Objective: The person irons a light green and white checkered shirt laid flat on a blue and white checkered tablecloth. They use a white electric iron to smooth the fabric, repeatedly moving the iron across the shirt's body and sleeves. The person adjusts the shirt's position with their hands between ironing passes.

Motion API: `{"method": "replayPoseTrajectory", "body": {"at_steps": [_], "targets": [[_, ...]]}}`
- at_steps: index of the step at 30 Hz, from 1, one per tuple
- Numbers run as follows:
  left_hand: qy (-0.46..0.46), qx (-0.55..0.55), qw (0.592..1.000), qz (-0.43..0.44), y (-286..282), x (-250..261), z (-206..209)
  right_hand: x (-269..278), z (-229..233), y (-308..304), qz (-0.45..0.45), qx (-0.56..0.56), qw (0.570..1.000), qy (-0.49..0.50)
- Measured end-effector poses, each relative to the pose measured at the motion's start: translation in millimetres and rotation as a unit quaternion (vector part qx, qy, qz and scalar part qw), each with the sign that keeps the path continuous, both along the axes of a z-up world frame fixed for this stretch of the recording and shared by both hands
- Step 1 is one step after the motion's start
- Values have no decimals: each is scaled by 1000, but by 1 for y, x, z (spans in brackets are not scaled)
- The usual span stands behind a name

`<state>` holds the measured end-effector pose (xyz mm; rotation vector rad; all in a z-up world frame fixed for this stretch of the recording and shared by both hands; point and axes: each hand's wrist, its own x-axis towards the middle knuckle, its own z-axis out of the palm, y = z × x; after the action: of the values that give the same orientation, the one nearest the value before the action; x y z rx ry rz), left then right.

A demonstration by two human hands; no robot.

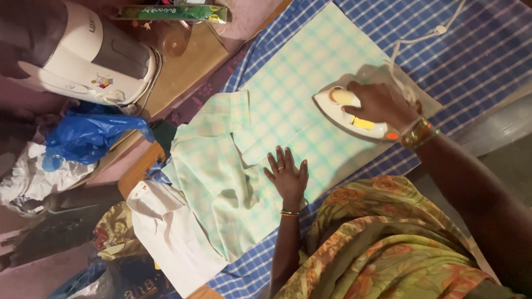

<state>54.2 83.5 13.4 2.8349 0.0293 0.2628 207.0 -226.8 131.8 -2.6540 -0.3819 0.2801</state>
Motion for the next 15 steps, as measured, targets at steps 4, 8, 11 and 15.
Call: {"method": "replayPoseTrajectory", "body": {"at_steps": [4,8,11,15], "targets": [[-1,-14,1000,-1,1,0,1,26,-2,-3,22,1,999,-24],[9,-18,1000,2,0,1,4,29,4,2,-9,-24,1000,9],[20,-35,999,7,-1,-1,6,24,4,-1,-23,-6,1000,-11],[3,-26,1000,0,0,-2,6,14,-2,-2,-66,34,997,-18]]}}
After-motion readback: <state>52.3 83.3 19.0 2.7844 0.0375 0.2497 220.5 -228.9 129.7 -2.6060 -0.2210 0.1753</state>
